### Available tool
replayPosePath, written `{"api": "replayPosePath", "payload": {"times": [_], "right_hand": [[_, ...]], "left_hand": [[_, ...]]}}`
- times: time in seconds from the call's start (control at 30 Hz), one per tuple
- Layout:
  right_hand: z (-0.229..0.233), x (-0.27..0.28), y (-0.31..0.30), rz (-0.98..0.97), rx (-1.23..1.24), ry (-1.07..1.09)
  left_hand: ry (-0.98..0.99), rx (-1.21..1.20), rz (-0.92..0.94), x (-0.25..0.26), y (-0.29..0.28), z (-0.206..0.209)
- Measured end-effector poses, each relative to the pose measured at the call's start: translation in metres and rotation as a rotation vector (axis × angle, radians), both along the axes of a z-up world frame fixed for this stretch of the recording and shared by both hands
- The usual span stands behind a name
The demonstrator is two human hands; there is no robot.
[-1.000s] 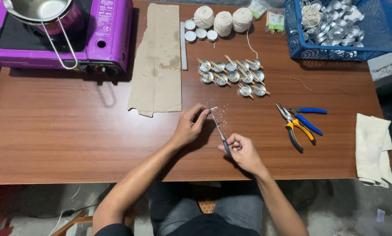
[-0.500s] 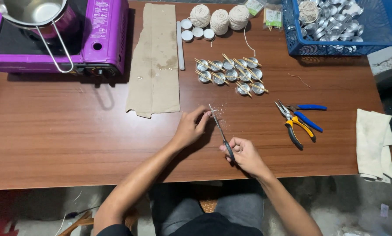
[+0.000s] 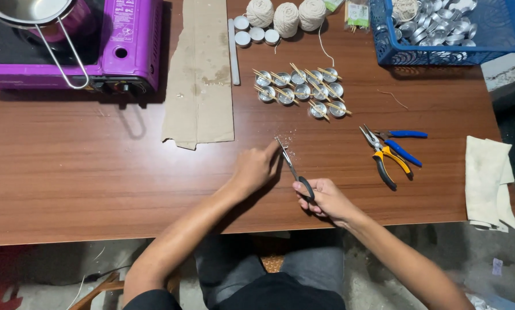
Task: Trimming and crimping metal bases onto candle wicks using pliers at a workshop table.
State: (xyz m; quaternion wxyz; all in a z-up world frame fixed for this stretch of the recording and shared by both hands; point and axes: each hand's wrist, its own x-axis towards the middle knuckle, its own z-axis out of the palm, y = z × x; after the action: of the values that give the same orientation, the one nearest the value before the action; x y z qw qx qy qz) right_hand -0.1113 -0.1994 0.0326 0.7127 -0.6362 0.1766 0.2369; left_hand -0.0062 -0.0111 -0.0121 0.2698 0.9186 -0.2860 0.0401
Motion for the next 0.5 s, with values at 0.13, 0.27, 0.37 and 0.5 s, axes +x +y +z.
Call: {"api": "replayPosePath", "payload": {"times": [0.13,0.27,0.37,0.5], "right_hand": [[0.0037,-0.0009,0.0013,0.03,-0.01,0.016],[0.0026,0.0002,0.0021,0.039,0.015,0.034],[0.0022,0.0018,0.004,0.034,0.032,0.039],[0.0058,0.0031,0.0055,0.026,0.049,0.042]], "left_hand": [[0.027,0.113,-0.002,-0.0019,-0.0034,-0.0045],[0.03,0.173,-0.013,-0.001,-0.0038,0.0012],[0.034,0.18,-0.005,-0.0017,-0.005,0.0024],[0.058,0.204,-0.001,-0.0013,-0.006,-0.0013]]}}
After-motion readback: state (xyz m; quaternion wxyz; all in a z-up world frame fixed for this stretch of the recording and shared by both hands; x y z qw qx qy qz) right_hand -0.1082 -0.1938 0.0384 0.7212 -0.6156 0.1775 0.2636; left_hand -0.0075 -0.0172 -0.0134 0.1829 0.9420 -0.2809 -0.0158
